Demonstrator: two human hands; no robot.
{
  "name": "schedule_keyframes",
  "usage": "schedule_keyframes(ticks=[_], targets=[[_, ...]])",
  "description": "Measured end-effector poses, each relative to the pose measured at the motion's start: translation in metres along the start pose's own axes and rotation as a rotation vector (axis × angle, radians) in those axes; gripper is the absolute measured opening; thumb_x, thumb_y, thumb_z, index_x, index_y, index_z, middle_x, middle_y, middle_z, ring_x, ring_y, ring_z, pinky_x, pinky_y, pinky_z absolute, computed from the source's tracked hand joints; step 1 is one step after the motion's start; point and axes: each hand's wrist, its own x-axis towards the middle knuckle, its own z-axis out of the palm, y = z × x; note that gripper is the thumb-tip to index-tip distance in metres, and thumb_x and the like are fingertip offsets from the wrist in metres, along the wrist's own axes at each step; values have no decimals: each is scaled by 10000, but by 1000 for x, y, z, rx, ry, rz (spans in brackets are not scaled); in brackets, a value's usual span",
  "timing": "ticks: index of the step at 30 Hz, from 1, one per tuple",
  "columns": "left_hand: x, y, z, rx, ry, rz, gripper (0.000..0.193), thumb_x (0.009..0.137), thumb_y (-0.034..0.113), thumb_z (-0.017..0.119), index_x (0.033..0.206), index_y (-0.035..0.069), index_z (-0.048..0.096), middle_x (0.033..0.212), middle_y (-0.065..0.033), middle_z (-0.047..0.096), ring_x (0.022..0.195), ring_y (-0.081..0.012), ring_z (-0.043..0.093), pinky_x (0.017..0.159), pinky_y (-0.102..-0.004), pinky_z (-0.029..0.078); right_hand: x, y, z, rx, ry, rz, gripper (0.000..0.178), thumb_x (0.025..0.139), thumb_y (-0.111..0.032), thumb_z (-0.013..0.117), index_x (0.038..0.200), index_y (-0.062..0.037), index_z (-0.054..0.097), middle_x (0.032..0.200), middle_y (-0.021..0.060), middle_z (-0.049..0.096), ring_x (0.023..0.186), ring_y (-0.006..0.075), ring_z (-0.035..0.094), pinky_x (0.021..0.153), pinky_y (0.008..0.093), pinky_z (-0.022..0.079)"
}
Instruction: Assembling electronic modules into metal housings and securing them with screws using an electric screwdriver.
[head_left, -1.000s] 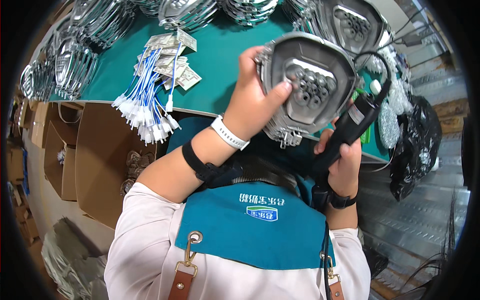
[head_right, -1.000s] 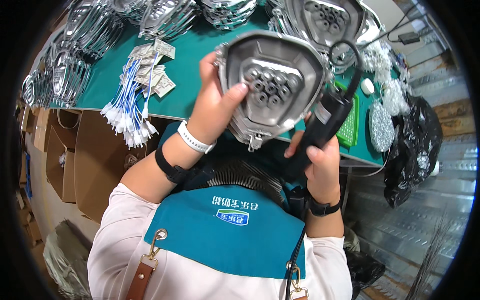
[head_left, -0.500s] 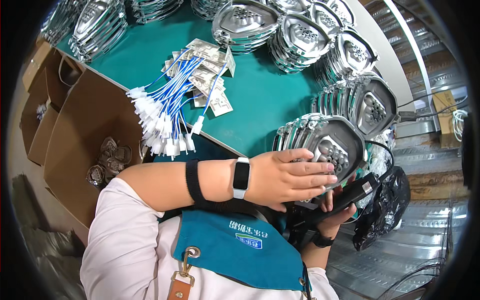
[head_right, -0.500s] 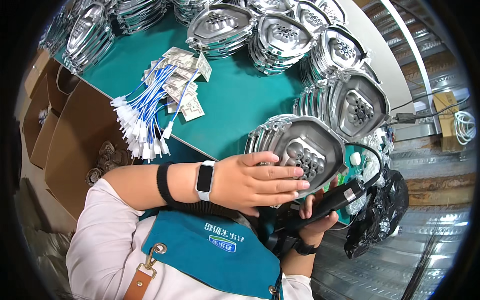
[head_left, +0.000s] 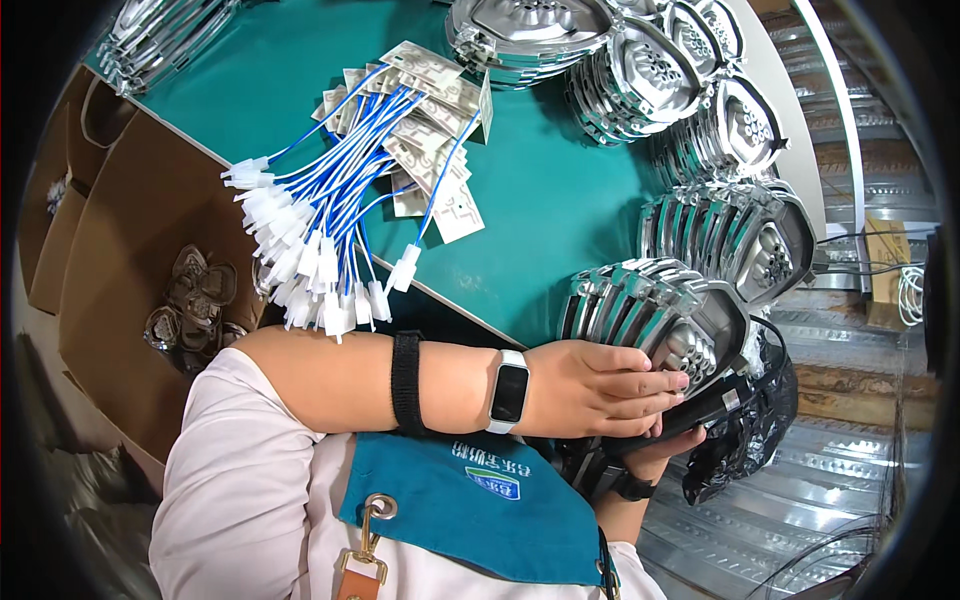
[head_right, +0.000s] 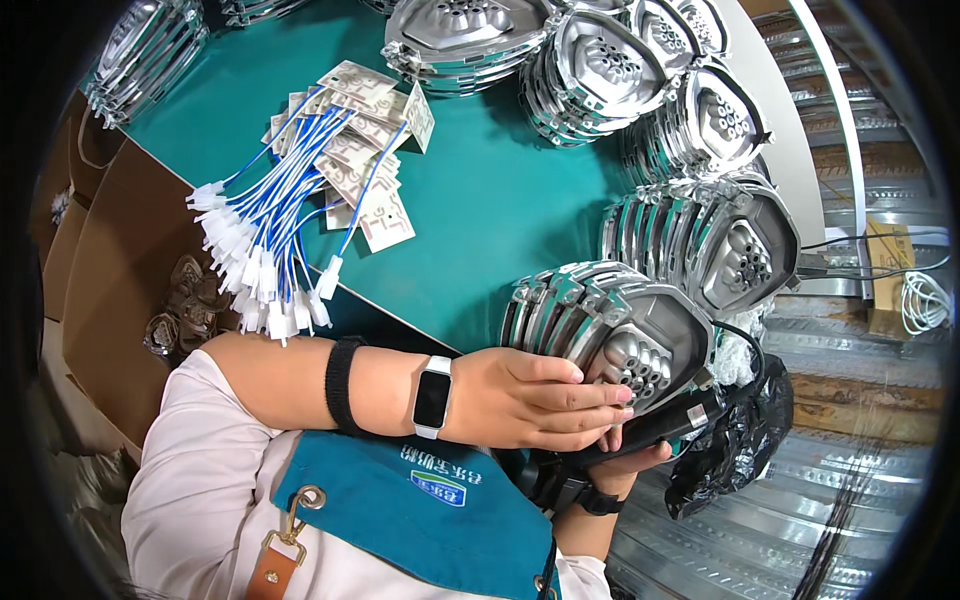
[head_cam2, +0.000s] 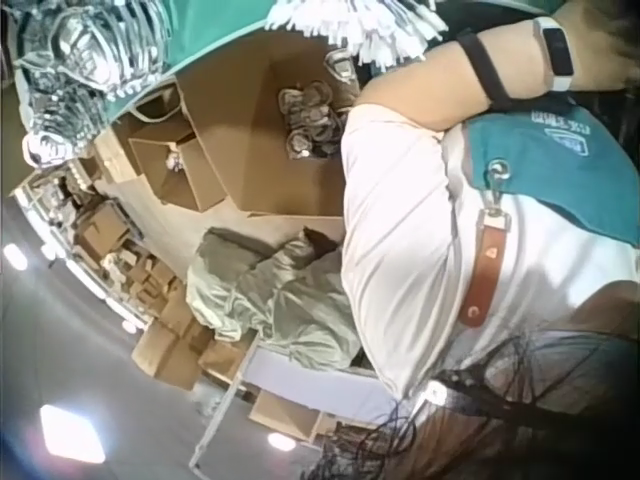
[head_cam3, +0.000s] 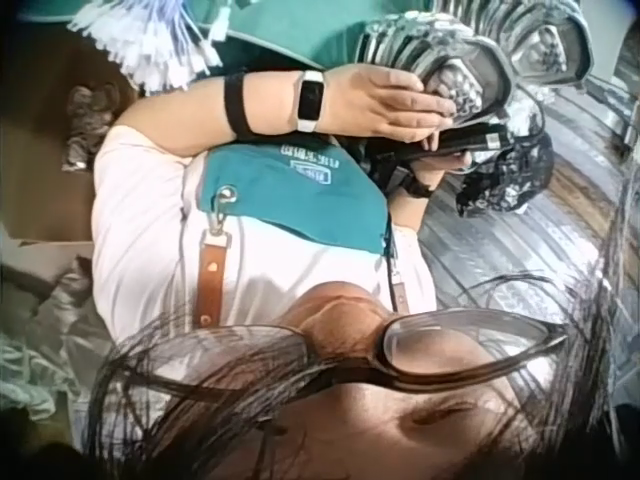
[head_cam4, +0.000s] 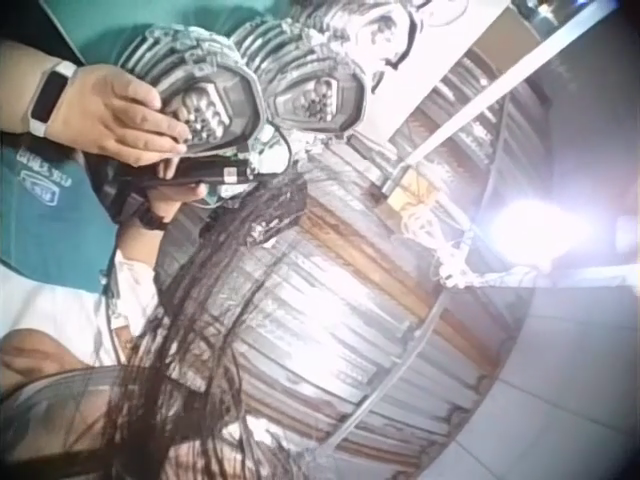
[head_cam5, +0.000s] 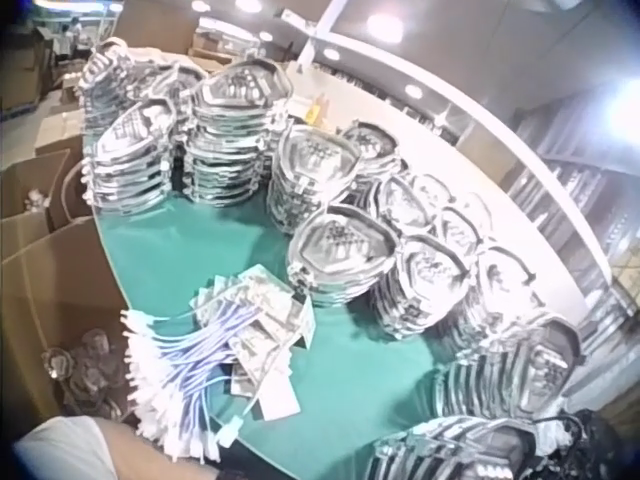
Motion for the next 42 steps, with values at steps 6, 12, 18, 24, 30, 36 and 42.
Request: schedule_keyframes(ticks=[6, 12, 18, 24, 30, 36, 42], targets=[[0, 4, 12, -16, 84, -37, 188, 884, 133, 544, 1068, 150, 513, 1355, -15, 526, 1298, -108, 436, 1028, -258, 350, -3, 9, -12, 606, 105, 116, 563, 783, -616, 373, 973, -90, 436, 942, -1, 461, 817, 97, 449, 724, 292, 365], [0, 4, 10, -2, 67, -32, 164, 891, 123, 553, 1050, 144, 517, 1333, -6, 541, 1280, -107, 464, 1013, -246, 357, -20, 17, -39, 1311, -128, 204, 427, 1009, -286, 310, 1353, -64, 428, 1365, 58, 487, 1174, 141, 492, 938, 467, 434], [7, 2, 4, 10, 47, 3, 173, 888, 116, 557, 1054, 150, 523, 1300, 32, 556, 1260, -89, 484, 945, -224, 376, -16, 13, -12, 1179, 65, 154, 502, 950, -459, 411, 1231, -55, 512, 1116, 55, 613, 945, 145, 573, 742, 379, 485], [24, 5, -11, 225, -172, 15, 218, 896, 196, 513, 1103, 223, 573, 1307, 112, 548, 1230, -54, 486, 988, -287, 291, -1, 4, 6, 442, 119, 24, 732, 737, -477, 662, 1295, -51, 454, 792, 80, 576, 536, 172, 509, 478, 280, 437], [32, 8, -15, 279, -317, 47, 282, 882, 312, 556, 1154, 259, 609, 1286, 106, 583, 1259, -165, 437, 1103, -403, 179, 12, -25, 26, 518, 29, 13, 931, 689, -335, 772, 1456, -102, 299, 1088, 106, 587, 602, 205, 569, 502, 315, 490], [26, -6, -29, 68, -451, 50, 658, 729, 303, 775, 1258, 178, 403, 1317, -34, 558, 1317, -357, 387, 1083, -510, 196, -4, -42, 4, 460, 10, 44, 928, 694, -304, 753, 1421, 47, 296, 1409, 290, 384, 759, 218, 659, 598, 262, 521], [10, 0, -26, 165, -507, 75, 784, 603, 308, 828, 1235, 194, 380, 1346, -55, 454, 1336, -428, 311, 1061, -586, 212, -32, -59, -21, 464, 30, -8, 928, 643, -341, 772, 1333, 113, 349, 825, 229, 664, 586, 174, 618, 572, 243, 507]])
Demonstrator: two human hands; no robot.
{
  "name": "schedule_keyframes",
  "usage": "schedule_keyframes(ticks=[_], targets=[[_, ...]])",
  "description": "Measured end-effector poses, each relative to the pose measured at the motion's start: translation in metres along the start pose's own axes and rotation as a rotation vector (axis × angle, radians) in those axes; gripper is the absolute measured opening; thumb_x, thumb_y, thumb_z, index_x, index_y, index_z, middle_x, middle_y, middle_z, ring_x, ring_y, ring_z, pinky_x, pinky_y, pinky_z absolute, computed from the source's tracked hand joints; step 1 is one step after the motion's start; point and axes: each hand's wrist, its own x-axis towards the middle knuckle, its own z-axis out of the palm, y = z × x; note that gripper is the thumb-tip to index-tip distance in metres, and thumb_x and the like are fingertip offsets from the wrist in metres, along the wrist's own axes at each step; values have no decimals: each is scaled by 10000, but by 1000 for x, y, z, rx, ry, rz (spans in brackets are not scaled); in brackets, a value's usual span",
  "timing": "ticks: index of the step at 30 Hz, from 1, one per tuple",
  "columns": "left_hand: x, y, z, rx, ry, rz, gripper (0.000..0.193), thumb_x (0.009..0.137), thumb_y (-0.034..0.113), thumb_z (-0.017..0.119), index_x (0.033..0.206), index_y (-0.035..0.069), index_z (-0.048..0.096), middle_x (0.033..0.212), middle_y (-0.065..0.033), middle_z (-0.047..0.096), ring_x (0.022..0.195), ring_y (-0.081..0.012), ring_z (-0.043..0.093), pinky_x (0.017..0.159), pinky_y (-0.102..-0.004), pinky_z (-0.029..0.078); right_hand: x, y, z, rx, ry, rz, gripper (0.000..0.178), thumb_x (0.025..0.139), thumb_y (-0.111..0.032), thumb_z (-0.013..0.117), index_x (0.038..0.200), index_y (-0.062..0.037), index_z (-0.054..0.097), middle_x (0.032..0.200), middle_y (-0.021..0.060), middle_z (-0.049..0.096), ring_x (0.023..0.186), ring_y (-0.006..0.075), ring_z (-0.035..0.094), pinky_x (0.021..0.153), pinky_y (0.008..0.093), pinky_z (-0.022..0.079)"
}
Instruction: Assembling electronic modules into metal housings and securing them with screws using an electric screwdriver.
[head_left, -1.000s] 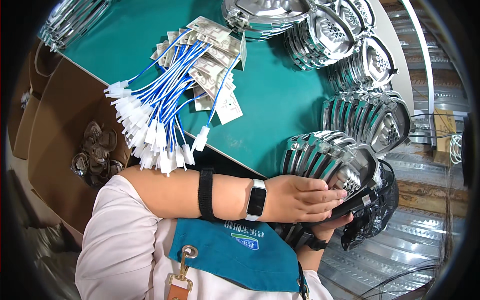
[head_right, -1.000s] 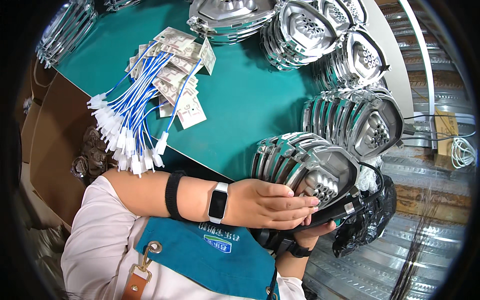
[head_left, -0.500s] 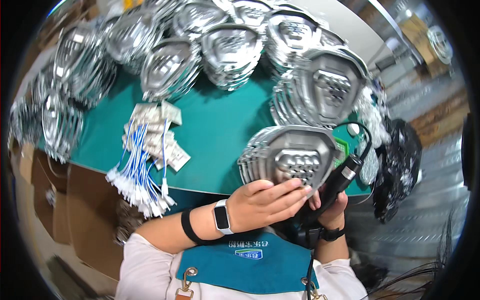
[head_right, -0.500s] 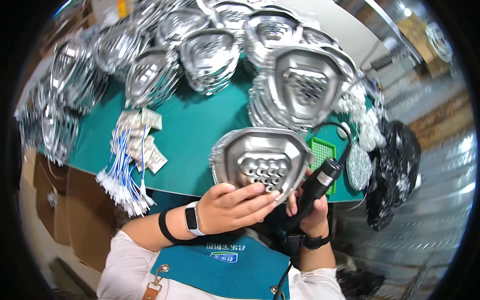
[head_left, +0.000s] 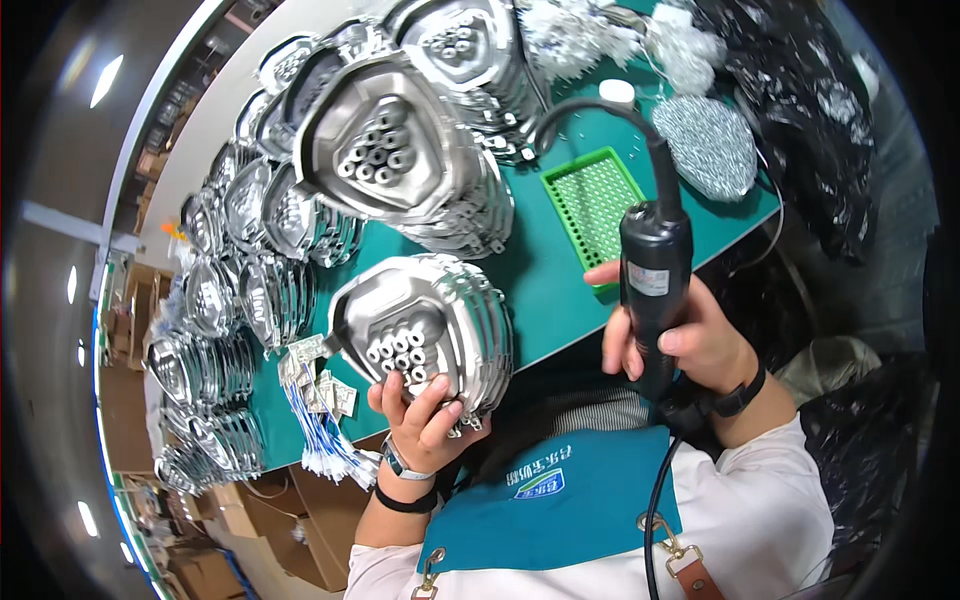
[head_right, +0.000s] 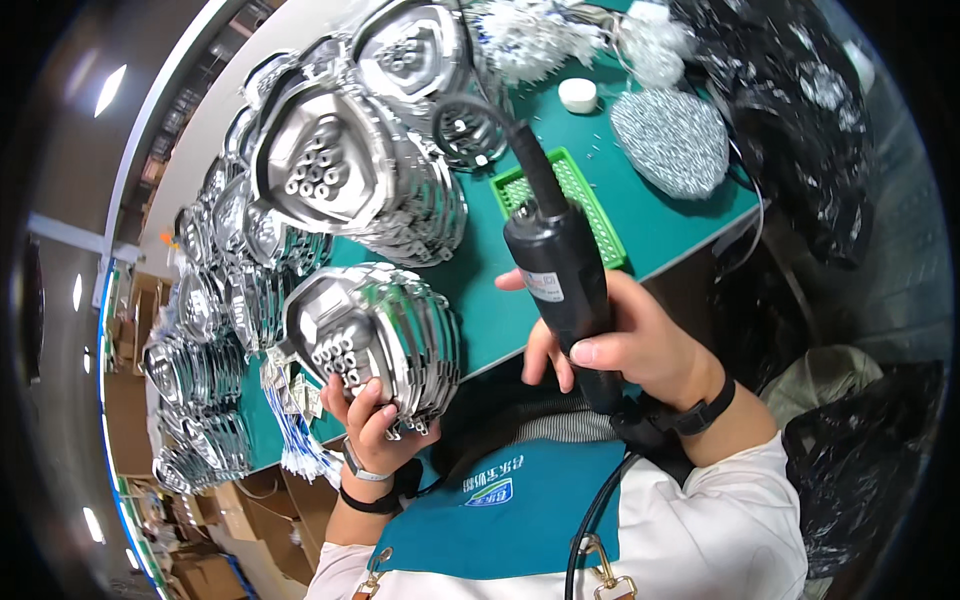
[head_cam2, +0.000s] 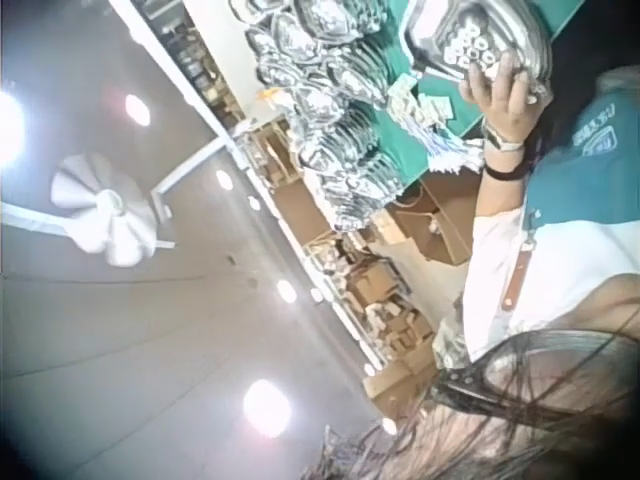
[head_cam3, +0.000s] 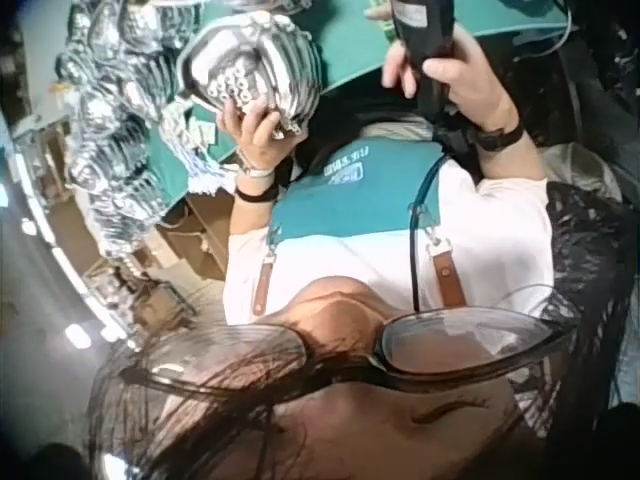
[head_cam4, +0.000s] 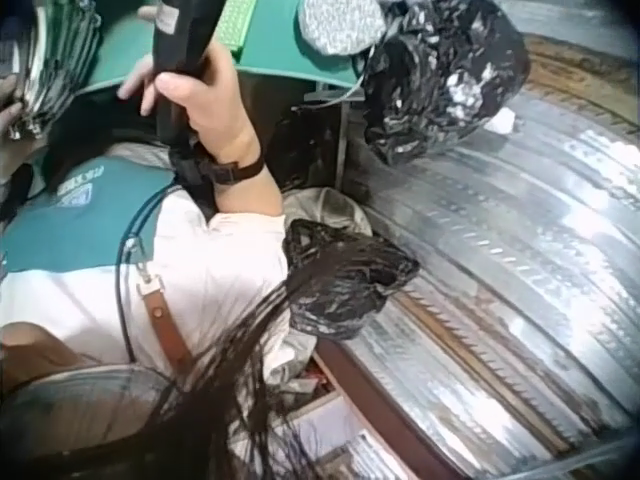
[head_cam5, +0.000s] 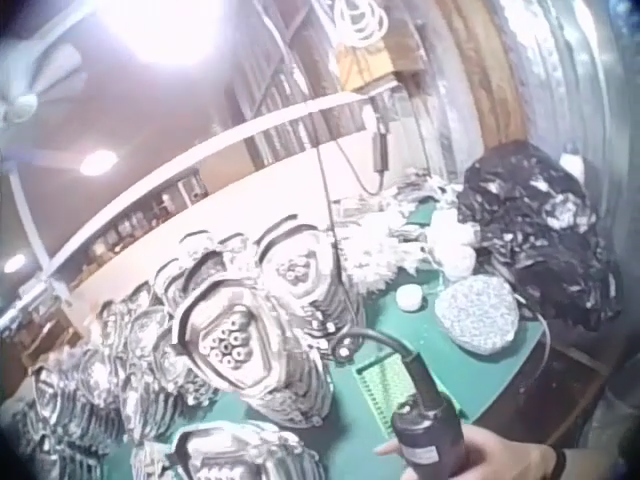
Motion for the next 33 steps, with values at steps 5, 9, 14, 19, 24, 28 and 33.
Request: schedule_keyframes(ticks=[5, 9, 14, 19, 24, 28, 33], targets=[[-5, 6, 14, 75, 125, -41, 691, 638, 329, 786, 1224, 234, 433, 1303, -15, 466, 1359, -407, 275, 1103, -568, 156, -11, -12, -16, 68, -14, -89, 739, 668, -342, 620, 1240, 84, 427, 668, 78, 572, 583, 118, 552, 570, 222, 442], [-5, 8, 15, 101, 121, -33, 698, 646, 339, 784, 1233, 227, 424, 1309, -37, 435, 1374, -401, 236, 1108, -566, 161, -9, -9, -25, 172, 57, -173, 779, 652, -353, 721, 1199, 90, 389, 571, 99, 527, 474, 171, 526, 463, 273, 492], [5, 16, 16, 208, 90, -21, 655, 711, 389, 730, 1174, 154, 331, 1266, -104, 389, 1321, -387, 314, 1118, -626, 182, -16, -14, -48, 223, 56, -366, 774, 763, -407, 698, 1248, 76, 336, 549, 75, 487, 442, 147, 476, 403, 254, 455], [21, 20, 19, 216, 122, 24, 720, 683, 404, 724, 1264, 172, 367, 1301, -87, 390, 1330, -301, 305, 1131, -585, 166, -18, -14, -66, 287, 80, -397, 769, 791, -399, 683, 1279, 67, 313, 558, 67, 490, 457, 138, 491, 410, 242, 466], [22, 21, 18, 271, 88, 5, 681, 686, 429, 705, 1204, 156, 357, 1246, -76, 375, 1315, -268, 323, 1133, -603, 167, -22, -14, -77, 223, 103, -351, 833, 736, -395, 658, 1275, 141, 319, 591, 91, 541, 471, 138, 545, 473, 239, 519], [15, 19, 17, 331, 38, 4, 700, 699, 440, 670, 1224, 162, 300, 1267, -117, 340, 1304, -470, 288, 1087, -677, 202, -21, -11, -89, 336, 3, -357, 857, 724, -356, 685, 1290, 138, 273, 594, 105, 545, 494, 160, 559, 483, 248, 527], [10, 14, 18, 366, 56, 19, 710, 693, 479, 661, 1228, 184, 302, 1291, -107, 331, 1324, -400, 291, 1104, -658, 188, -19, -5, -99, 379, 36, -407, 753, 787, -355, 741, 1261, 20, 292, 565, 63, 516, 471, 149, 518, 424, 249, 498]])
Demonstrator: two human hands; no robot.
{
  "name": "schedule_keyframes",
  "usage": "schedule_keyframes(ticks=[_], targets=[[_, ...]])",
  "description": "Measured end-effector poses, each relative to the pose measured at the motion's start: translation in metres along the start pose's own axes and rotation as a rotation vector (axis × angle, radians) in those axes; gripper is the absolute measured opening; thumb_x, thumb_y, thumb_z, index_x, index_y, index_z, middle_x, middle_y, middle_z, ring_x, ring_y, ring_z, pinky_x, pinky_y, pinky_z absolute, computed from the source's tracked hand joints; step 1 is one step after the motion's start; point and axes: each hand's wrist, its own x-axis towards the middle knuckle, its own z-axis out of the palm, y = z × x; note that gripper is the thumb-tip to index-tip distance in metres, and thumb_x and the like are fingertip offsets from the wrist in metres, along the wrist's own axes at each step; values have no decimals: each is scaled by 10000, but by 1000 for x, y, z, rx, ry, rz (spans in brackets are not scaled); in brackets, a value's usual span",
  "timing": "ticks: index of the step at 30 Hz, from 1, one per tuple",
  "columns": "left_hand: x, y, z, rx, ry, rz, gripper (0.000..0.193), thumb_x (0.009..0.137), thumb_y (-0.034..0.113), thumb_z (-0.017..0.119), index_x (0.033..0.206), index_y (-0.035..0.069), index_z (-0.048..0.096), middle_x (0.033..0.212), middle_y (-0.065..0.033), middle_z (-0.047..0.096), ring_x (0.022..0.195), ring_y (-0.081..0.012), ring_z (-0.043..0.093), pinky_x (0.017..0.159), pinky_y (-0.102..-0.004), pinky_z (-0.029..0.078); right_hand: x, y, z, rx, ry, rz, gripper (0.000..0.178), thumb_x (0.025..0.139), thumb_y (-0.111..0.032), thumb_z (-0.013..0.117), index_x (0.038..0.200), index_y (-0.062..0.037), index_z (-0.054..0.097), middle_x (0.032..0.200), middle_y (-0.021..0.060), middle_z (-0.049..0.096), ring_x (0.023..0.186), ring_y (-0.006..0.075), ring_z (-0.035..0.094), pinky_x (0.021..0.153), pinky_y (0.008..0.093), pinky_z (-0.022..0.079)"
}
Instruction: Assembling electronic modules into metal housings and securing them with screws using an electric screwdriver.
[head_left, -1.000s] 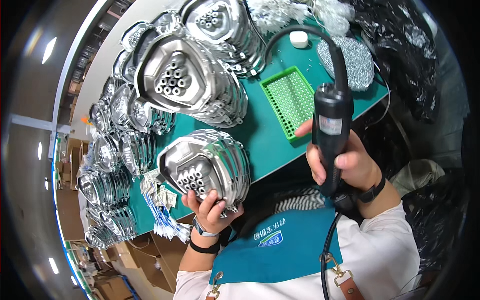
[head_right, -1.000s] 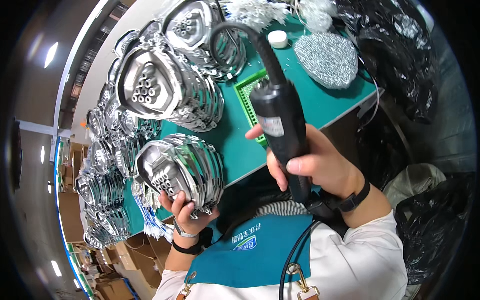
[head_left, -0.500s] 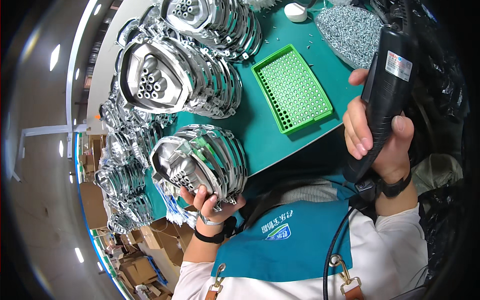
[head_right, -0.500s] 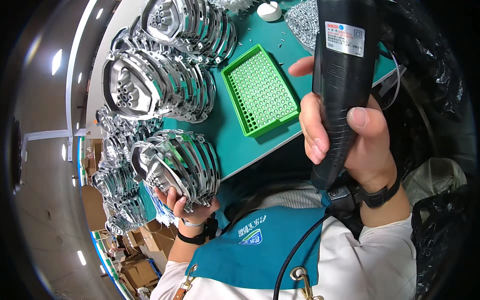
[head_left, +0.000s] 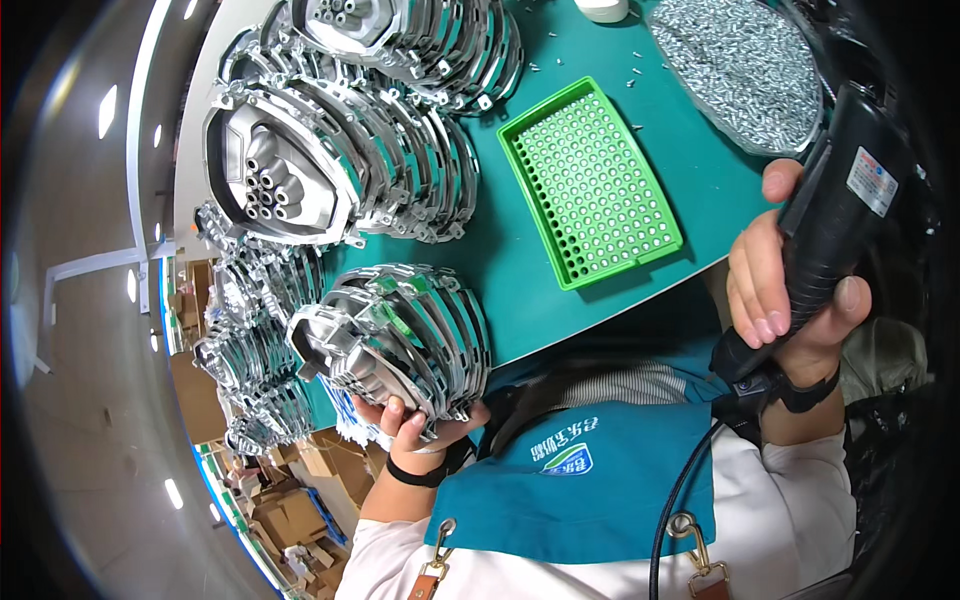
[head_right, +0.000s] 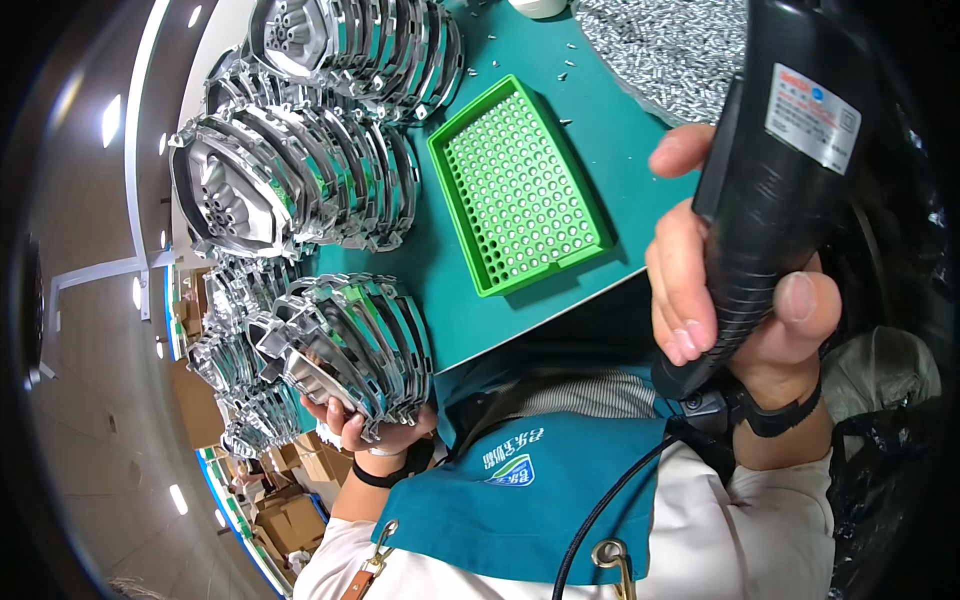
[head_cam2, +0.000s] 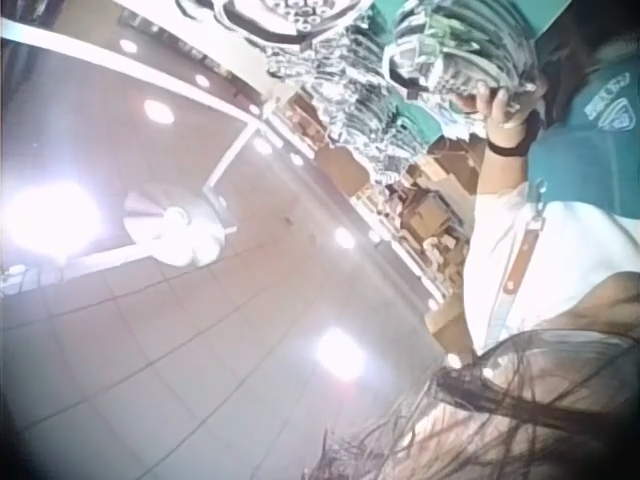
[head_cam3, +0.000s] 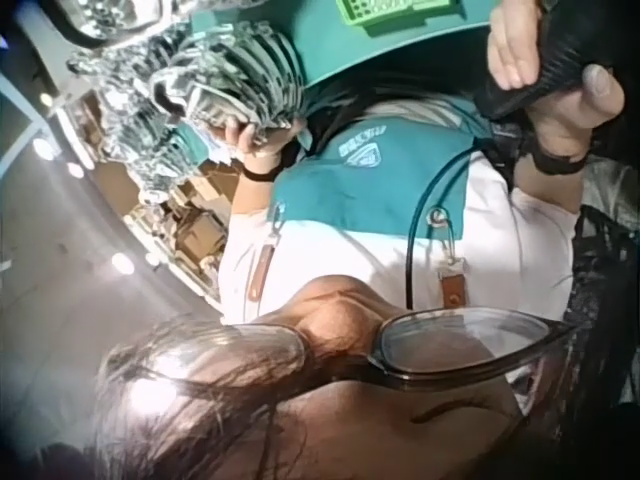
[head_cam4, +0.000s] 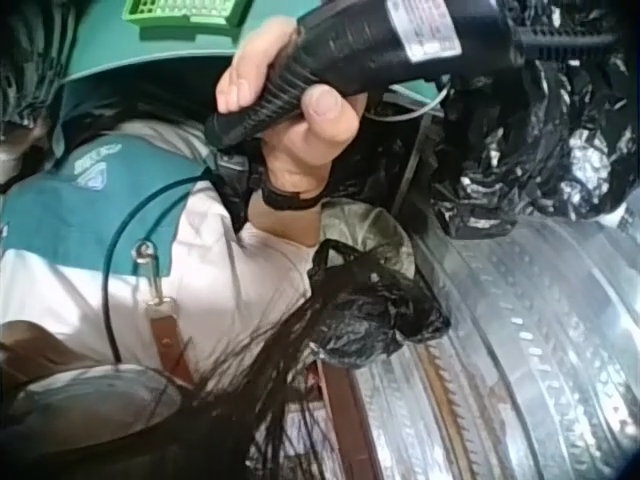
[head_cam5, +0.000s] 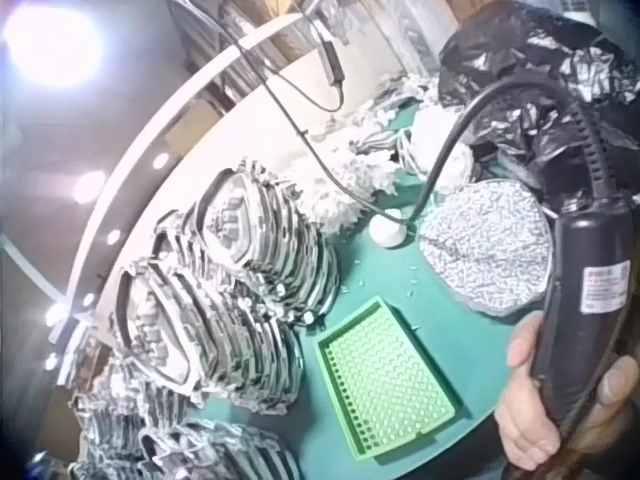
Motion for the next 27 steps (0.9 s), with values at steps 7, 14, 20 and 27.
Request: schedule_keyframes(ticks=[7, 14, 20, 27], targets=[[-2, -2, -1, -21, 0, -16, 738, 669, 492, 678, 1241, 213, 304, 1311, -90, 322, 1339, -392, 278, 1127, -634, 158, 3, 6, -9, -26, -19, -5, 751, 787, -359, 746, 1266, -3, 290, 569, 53, 518, 472, 140, 517, 422, 240, 497], [0, -2, 4, -59, 23, -20, 744, 667, 492, 673, 1248, 214, 302, 1328, -90, 315, 1346, -433, 248, 1124, -633, 169, 1, 7, -7, -48, 65, -32, 765, 781, -372, 752, 1267, -1, 293, 564, 42, 516, 461, 124, 509, 411, 226, 491], [12, 0, 5, -13, 47, 14, 711, 683, 477, 637, 1245, 193, 307, 1307, -109, 321, 1333, -383, 285, 1121, -633, 178, 3, 3, -6, -86, 69, 33, 862, 732, -413, 737, 1271, 94, 295, 557, 77, 522, 474, 151, 533, 437, 244, 499], [17, 8, -2, 74, -44, 32, 793, 688, 484, 618, 1371, 215, 319, 1306, -7, 276, 1328, -175, 275, 1136, -582, 189, 2, 3, -7, -69, 62, 19, 813, 737, -373, 713, 1264, 92, 304, 568, 90, 518, 478, 160, 527, 438, 255, 500]])
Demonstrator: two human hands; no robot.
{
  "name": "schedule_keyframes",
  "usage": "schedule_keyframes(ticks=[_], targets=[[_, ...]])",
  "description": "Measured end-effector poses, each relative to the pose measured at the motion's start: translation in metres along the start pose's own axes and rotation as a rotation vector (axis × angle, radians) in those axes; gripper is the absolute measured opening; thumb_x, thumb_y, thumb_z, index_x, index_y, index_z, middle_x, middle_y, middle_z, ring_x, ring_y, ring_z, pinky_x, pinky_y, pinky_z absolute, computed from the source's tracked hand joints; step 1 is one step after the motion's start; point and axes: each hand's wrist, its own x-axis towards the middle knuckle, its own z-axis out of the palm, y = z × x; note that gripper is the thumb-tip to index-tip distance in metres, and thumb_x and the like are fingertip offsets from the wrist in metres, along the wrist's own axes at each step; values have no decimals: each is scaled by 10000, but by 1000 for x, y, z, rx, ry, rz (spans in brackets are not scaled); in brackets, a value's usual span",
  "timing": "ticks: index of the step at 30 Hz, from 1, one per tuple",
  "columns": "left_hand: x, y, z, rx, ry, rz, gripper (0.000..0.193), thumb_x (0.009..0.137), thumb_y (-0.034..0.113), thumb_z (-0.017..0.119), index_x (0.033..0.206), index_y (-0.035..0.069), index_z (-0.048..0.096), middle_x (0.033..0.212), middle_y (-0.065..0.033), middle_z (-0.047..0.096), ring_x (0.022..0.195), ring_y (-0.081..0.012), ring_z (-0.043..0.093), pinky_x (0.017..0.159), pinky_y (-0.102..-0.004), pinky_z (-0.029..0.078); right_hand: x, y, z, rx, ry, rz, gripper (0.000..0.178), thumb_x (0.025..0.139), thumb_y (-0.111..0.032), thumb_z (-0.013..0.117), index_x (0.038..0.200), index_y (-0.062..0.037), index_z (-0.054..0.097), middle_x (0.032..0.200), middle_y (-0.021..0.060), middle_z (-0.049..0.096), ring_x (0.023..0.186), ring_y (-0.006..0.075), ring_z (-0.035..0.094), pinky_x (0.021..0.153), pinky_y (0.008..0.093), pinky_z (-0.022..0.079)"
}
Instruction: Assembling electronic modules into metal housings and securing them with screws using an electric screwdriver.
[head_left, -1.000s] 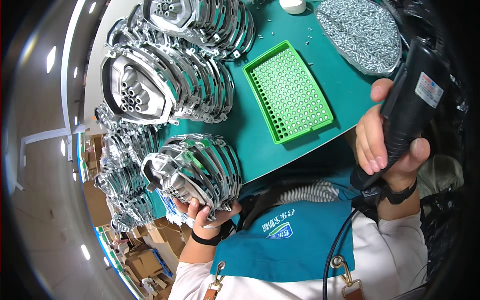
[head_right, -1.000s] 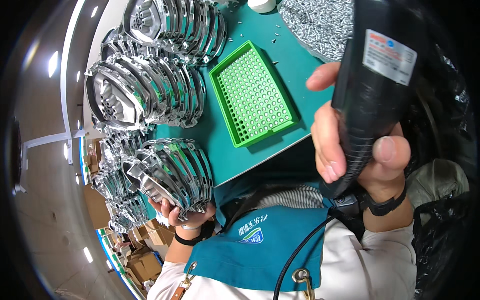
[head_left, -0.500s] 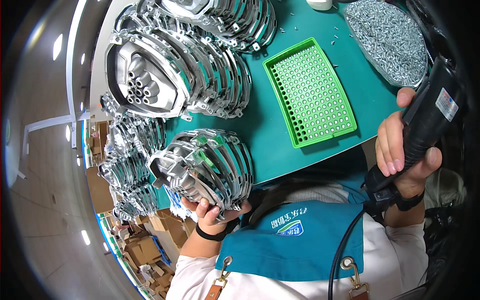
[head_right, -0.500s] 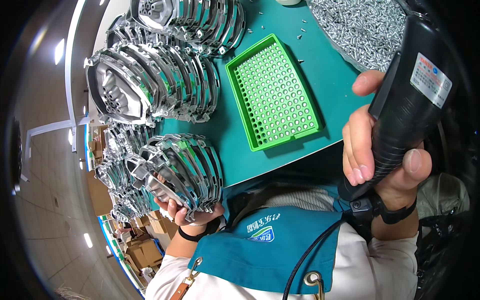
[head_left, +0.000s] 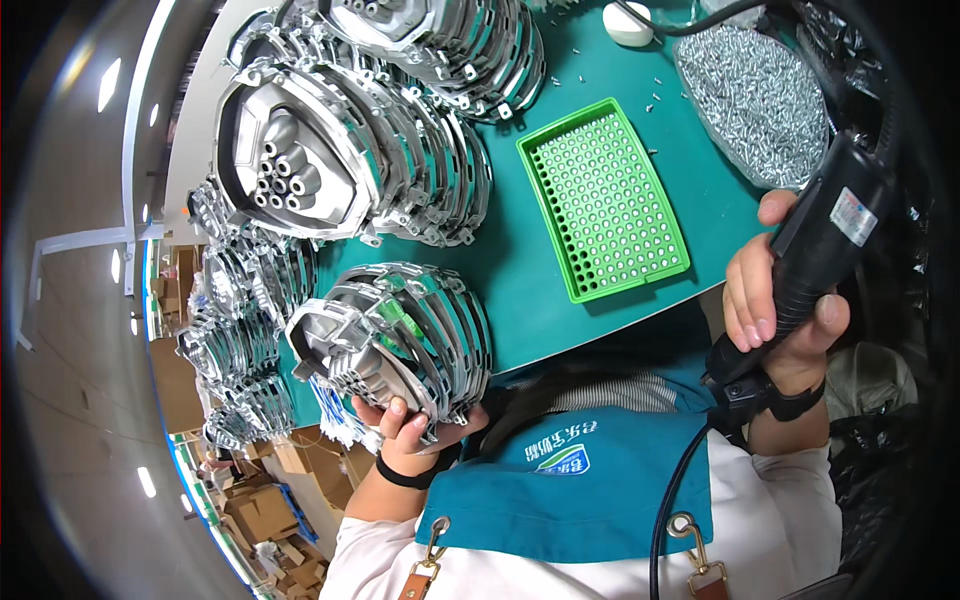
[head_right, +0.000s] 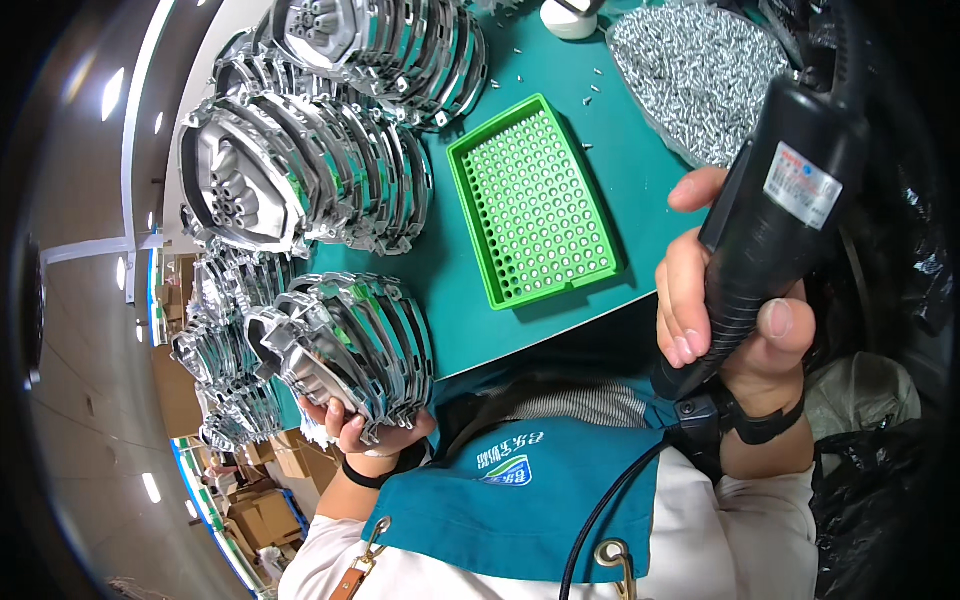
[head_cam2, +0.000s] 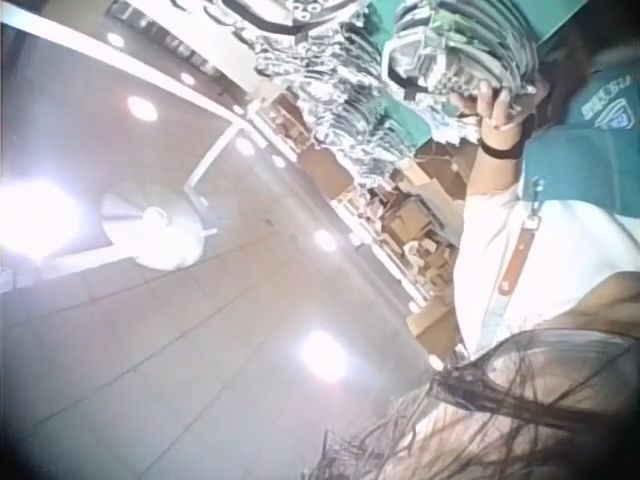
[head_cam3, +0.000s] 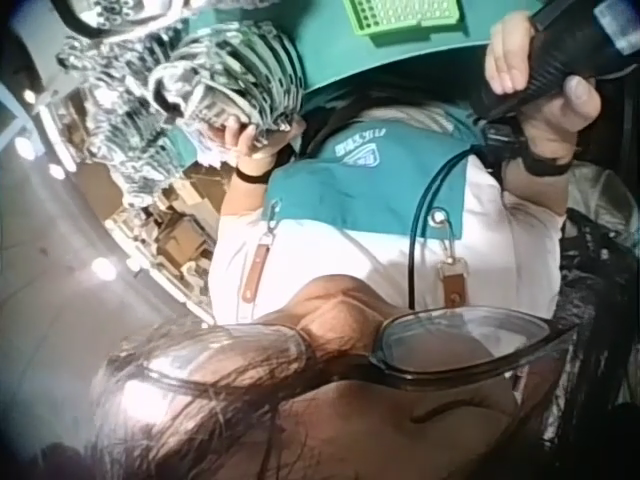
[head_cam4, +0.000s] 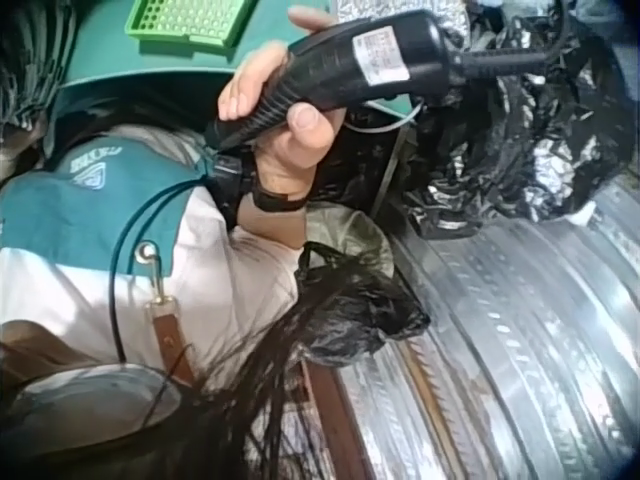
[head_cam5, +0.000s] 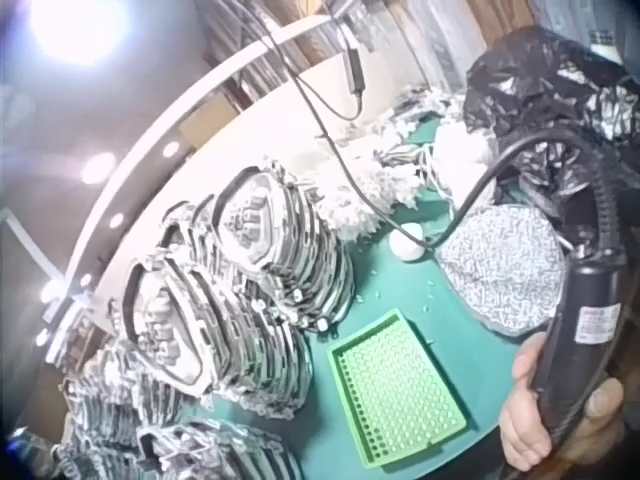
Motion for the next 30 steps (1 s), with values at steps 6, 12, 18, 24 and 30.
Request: schedule_keyframes(ticks=[6, 12, 18, 24, 30], targets=[[-18, -2, 3, -108, 62, -85, 760, 670, 434, 677, 1313, 208, 339, 1299, -15, 349, 1325, -245, 300, 1140, -560, 154, 2, -1, 13, -7, 1, -15, 787, 752, -366, 691, 1277, 74, 304, 587, 88, 515, 504, 161, 528, 461, 266, 508], [-24, 2, 8, -207, 113, -167, 666, 642, 404, 744, 1206, 216, 443, 1298, -30, 447, 1339, -422, 264, 1126, -567, 103, 6, -16, 46, 63, -246, -172, 861, 796, -325, 727, 1446, -52, 232, 615, 67, 528, 532, 164, 530, 475, 261, 508], [-26, -22, -15, -537, 68, -144, 696, 718, 504, 690, 1279, 164, 458, 1302, -90, 531, 1292, -371, 388, 1078, -489, 213, 33, -21, 107, -100, -223, -420, 698, 836, -224, 655, 1412, -25, 315, 708, 38, 479, 640, 127, 486, 553, 244, 469], [-33, -108, -79, -485, 135, -250, 516, 874, 313, 604, 1294, 75, 420, 1282, -139, 512, 1182, -318, 485, 997, -486, 348, 81, 5, 123, -475, -157, -568, 681, 823, -267, 607, 1329, 4, 241, 723, 104, 537, 649, 177, 535, 653, 318, 503], [-22, -200, -77, -293, -619, -463, 460, 752, 73, 643, 1188, 9, 512, 1186, -180, 553, 1131, -361, 504, 1010, -406, 375, 92, 37, 121, -589, -102, -518, 606, 804, -158, 600, 1289, 44, 298, 730, 126, 568, 654, 190, 577, 661, 311, 518]])
